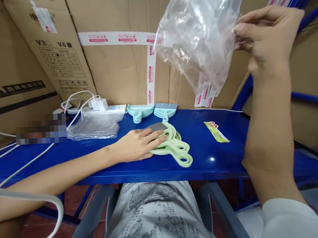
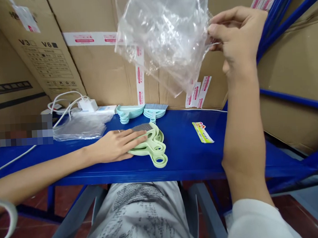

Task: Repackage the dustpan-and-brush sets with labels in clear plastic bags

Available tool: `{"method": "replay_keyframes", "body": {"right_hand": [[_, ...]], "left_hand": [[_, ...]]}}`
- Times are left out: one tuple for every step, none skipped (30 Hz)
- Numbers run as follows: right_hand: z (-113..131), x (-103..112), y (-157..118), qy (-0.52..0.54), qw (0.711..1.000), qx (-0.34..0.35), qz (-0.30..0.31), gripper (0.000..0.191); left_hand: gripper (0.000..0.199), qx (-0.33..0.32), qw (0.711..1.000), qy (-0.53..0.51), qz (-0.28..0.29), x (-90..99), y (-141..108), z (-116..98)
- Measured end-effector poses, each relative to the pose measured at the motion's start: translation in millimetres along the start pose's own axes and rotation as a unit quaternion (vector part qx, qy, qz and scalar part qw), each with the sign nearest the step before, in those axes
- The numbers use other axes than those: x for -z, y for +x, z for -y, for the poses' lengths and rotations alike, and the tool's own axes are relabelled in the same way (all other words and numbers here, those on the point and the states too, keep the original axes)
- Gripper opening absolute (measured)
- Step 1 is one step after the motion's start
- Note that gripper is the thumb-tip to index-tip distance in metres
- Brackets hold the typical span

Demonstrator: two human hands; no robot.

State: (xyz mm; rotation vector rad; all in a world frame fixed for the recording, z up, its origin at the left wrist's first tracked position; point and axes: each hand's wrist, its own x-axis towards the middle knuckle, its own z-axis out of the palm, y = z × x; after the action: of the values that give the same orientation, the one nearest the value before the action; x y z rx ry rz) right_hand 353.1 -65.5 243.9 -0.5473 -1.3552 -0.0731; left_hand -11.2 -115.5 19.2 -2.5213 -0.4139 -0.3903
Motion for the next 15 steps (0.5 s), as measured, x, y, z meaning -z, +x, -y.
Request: {"method": "replay_keyframes", "body": {"right_hand": [[-1.6, -2.6, -1.2, -0.002, 1.0, 0.003, 0.01, 0.015], [-2.4, -4.8, -2.7, -0.006, 1.0, 0.009, 0.024, 0.013], [-2.4, -6.7, -4.3, -0.012, 0.999, 0.015, 0.04, 0.012], [-1.6, -8.2, -5.9, -0.018, 0.998, 0.02, 0.054, 0.012], [-0.3, -9.2, -7.3, -0.026, 0.997, 0.024, 0.073, 0.014], [1.3, -9.8, -8.5, -0.037, 0.995, 0.024, 0.091, 0.016], [3.0, -10.3, -9.4, -0.048, 0.992, 0.025, 0.11, 0.019], [4.4, -10.6, -9.9, -0.059, 0.99, 0.028, 0.126, 0.022], [5.5, -10.8, -10.0, -0.07, 0.987, 0.033, 0.139, 0.024], [6.2, -11.0, -10.0, -0.079, 0.985, 0.037, 0.149, 0.026], [6.6, -11.3, -9.8, -0.087, 0.983, 0.04, 0.154, 0.028], [6.7, -11.7, -9.5, -0.091, 0.982, 0.043, 0.157, 0.029], [6.8, -12.1, -9.4, -0.094, 0.981, 0.045, 0.161, 0.029], [7.1, -12.5, -9.4, -0.098, 0.98, 0.044, 0.167, 0.028], [7.6, -13.1, -9.6, -0.102, 0.979, 0.043, 0.172, 0.027]], "left_hand": [[0.064, 0.005, 1.0, 0.002, -0.002, -1.0, 1.4, 0.0], [0.069, 0.01, 1.0, -0.001, -0.004, -2.0, 2.7, 0.5], [0.073, 0.013, 1.0, -0.003, -0.005, -3.3, 3.7, 1.4], [0.075, 0.012, 1.0, -0.006, -0.002, -4.6, 4.3, 2.5], [0.074, 0.008, 1.0, -0.009, 0.003, -6.1, 4.7, 3.6], [0.071, 0.005, 1.0, -0.014, 0.008, -7.7, 4.8, 4.7], [0.069, 0.003, 1.0, -0.022, 0.012, -9.2, 4.7, 5.9], [0.067, 0.003, 0.999, -0.034, 0.015, -10.6, 4.4, 7.1], [0.066, 0.003, 0.999, -0.049, 0.016, -11.7, 3.9, 8.4], [0.067, 0.004, 0.998, -0.068, 0.017, -12.5, 3.4, 9.8], [0.069, 0.008, 0.996, -0.09, 0.016, -13.0, 2.7, 11.4], [0.07, 0.013, 0.993, -0.113, 0.016, -13.4, 1.9, 13.0], [0.072, 0.018, 0.99, -0.137, 0.015, -13.6, 1.2, 14.7], [0.072, 0.026, 0.987, -0.159, 0.015, -13.9, 0.4, 16.3], [0.072, 0.033, 0.983, -0.178, 0.015, -14.2, -0.4, 17.9]]}}
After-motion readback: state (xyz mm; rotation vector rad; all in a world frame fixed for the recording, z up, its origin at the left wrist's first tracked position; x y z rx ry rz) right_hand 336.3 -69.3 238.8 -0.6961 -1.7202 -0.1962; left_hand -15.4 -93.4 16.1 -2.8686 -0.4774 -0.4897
